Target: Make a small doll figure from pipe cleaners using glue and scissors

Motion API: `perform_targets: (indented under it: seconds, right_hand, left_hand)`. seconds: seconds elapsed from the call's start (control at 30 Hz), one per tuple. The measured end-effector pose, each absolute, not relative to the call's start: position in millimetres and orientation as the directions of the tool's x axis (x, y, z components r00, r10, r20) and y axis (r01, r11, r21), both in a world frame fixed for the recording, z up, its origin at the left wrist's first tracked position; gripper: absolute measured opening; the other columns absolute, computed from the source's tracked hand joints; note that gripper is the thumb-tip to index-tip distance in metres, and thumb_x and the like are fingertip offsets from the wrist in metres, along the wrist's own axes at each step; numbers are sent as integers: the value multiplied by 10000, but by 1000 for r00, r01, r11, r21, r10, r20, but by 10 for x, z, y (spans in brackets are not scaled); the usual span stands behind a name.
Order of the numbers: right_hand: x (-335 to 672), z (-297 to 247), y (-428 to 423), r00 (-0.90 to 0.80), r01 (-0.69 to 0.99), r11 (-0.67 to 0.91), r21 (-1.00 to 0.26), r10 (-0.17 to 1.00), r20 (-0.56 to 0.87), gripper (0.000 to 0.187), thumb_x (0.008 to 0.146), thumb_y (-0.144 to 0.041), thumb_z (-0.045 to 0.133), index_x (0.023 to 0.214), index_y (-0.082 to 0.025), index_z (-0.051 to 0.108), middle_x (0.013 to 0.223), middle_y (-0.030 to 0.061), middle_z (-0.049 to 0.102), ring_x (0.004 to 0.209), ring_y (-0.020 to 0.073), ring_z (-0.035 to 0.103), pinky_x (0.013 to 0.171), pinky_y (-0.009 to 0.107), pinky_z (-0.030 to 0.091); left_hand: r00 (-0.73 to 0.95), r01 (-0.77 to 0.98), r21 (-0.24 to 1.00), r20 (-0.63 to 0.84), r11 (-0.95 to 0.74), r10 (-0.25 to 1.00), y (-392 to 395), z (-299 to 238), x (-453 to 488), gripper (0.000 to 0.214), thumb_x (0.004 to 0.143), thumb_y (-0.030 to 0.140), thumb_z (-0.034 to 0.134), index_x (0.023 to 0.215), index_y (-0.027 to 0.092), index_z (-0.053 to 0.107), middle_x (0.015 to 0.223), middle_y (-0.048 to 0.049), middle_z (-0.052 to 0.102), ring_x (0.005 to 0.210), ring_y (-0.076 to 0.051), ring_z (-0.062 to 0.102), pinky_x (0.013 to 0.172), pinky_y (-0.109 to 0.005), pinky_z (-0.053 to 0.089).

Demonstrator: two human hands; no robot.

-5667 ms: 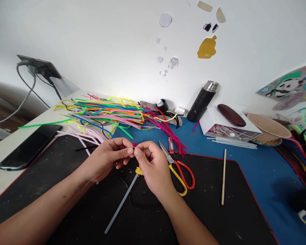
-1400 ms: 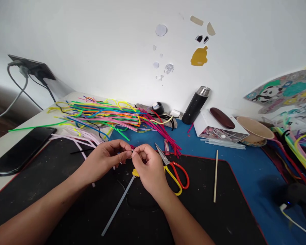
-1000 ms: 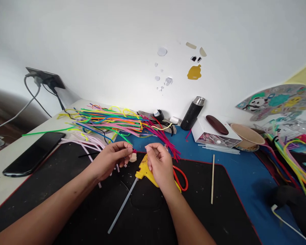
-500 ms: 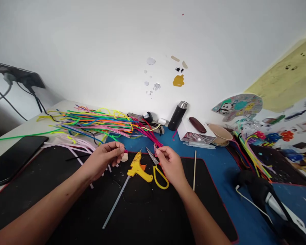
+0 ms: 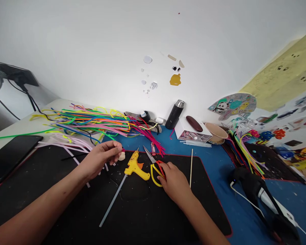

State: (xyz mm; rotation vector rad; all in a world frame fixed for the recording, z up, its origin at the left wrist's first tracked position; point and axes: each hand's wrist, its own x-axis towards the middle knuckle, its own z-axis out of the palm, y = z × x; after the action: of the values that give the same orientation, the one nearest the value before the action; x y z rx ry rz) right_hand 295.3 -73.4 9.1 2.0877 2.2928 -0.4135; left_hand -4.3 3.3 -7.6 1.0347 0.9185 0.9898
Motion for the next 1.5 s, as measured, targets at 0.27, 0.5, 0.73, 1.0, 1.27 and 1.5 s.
perform_targets:
  seconds: [0.27, 0.5, 0.73, 1.0, 1.27, 1.5]
  right_hand:
    - [2949, 61, -687, -95, 983, 56, -174, 970, -225, 381, 923, -203, 639, 1303, -219, 669, 1144, 87, 729, 846, 222, 727, 708, 296, 447]
    - [3071, 33, -665, -47, 915, -64, -397, 963, -264, 280, 965, -195, 527, 1214, -239, 648, 939, 14, 726, 707, 178, 680, 665, 280, 455]
    - [2930, 9, -764, -78, 963, 8, -270, 965, -250, 374, 947, -303, 638, 1317, -247, 637, 1076, 58, 687, 779, 204, 676, 691, 297, 450]
    - [2835, 117, -710, -73, 980, 17, -197, 957, -282, 339, 925, -207, 622, 1263, -211, 648, 1023, 63, 697, 806, 210, 680, 716, 299, 432]
    - [2976, 6, -725, -38, 906, -80, -416, 963, -266, 259, 883, -217, 610, 1137, -233, 654, 848, -9, 641, 693, 170, 610, 626, 269, 449]
    - [3036, -72, -761, -36, 662, -273, -698, 919, -393, 352, 878, -434, 673, 1159, -246, 572, 806, -41, 585, 590, 148, 527, 406, 223, 436]
  left_hand:
    - [280, -199, 960, -135, 195, 950, 9, -15, -38, 440, 739, 569, 869, 787, 176, 677, 614, 13, 631, 510, -95, 496, 481, -210, 385]
    - [290, -202, 959, -133, 197, 948, 8, 5, -45, 447, 756, 586, 846, 826, 181, 668, 668, 4, 655, 540, -103, 516, 497, -217, 409]
    - [300, -172, 966, -134, 192, 944, -14, 49, -35, 463, 749, 604, 835, 821, 181, 660, 687, 4, 651, 557, -106, 523, 512, -223, 416]
    - [286, -153, 970, -140, 190, 948, -11, 57, -40, 471, 729, 614, 835, 802, 183, 660, 698, -4, 659, 557, -112, 533, 509, -225, 405]
    - [295, -164, 967, -143, 197, 945, -23, 73, -41, 444, 737, 584, 834, 812, 182, 660, 690, 2, 655, 534, -107, 521, 510, -230, 401]
    - [294, -168, 963, -154, 209, 943, -20, 70, -32, 466, 731, 599, 845, 815, 175, 672, 699, 3, 659, 539, -100, 518, 507, -225, 395]
